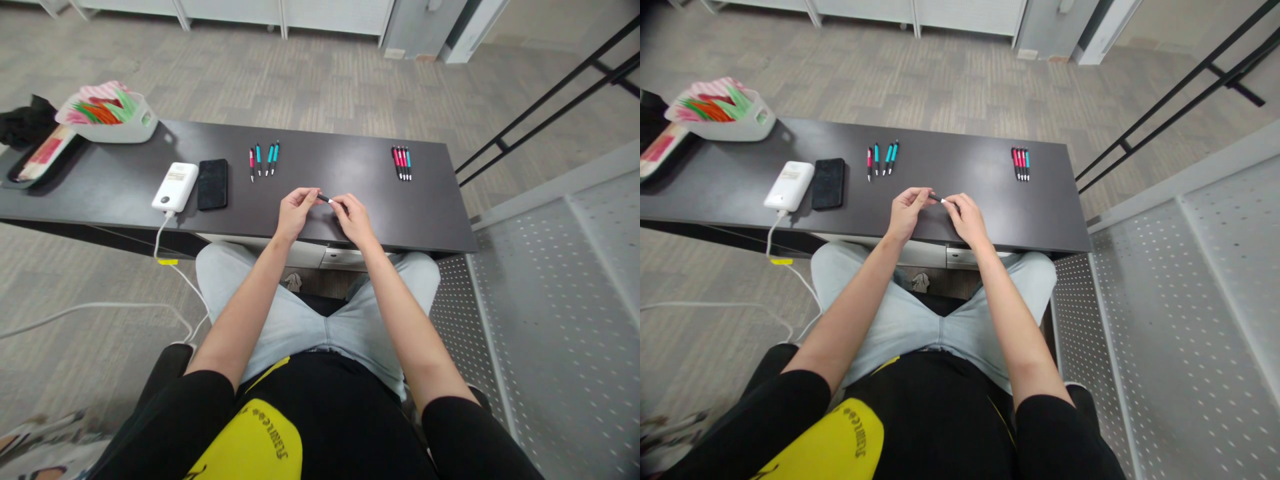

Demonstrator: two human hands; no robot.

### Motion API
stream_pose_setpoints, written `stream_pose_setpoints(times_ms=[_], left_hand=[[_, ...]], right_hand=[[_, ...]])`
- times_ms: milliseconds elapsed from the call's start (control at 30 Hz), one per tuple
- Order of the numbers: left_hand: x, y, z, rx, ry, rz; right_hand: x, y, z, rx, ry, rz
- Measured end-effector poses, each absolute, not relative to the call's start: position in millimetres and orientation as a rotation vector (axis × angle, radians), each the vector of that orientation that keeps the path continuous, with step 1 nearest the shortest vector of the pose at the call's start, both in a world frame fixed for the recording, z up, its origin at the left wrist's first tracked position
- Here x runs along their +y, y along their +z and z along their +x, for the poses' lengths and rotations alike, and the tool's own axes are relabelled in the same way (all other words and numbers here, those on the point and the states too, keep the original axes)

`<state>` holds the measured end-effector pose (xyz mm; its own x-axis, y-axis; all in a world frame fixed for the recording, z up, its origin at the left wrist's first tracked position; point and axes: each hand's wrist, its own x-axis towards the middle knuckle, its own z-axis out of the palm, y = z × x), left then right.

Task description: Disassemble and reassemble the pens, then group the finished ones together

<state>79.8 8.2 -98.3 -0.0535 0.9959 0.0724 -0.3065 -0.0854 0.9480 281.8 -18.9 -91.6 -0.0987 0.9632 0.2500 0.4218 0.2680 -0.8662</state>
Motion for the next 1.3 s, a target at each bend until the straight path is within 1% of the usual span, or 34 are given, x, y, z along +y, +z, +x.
stream_pose_setpoints(times_ms=[133, 300, 400, 500, 700, 1000, 1133, 1233, 1300], left_hand=[[7.0, -95.0, 82.4, 0.983, 1.45, 0.995], [9.4, -94.1, 80.7, 1.056, 1.464, 1.013], [17.5, -92.5, 65.9, 1.122, 1.498, 1.05], [27.9, -89.7, 43.4, 1.23, 1.523, 1.223], [36.4, -93.2, 17.8, 1.458, 1.339, 1.575], [33.8, -94.6, 20.1, 1.656, 1.171, 1.713], [29.1, -93.6, 17.1, 1.634, 1.283, 1.718], [19.1, -94.8, 27.4, 1.466, 1.395, 1.748], [12.0, -97.1, 43.6, 1.335, 1.367, 1.698]], right_hand=[[-19.7, -95.9, 282.4, -1.684, 0.781, -1.238], [-21.9, -96.8, 284.3, -1.69, 0.799, -1.301], [-20.9, -97.2, 285.3, -1.659, 0.775, -1.311], [-19.1, -98.3, 285.6, -1.622, 0.775, -1.33], [-18.8, -93.3, 284.5, -1.573, 0.839, -1.358], [-21.2, -88.4, 283.8, -1.579, 0.867, -1.404], [-18.1, -95.3, 285.8, -1.598, 0.834, -1.36], [-15.7, -99.4, 286.0, -1.611, 0.829, -1.28], [-15.2, -99.9, 285.9, -1.623, 0.833, -1.243]])
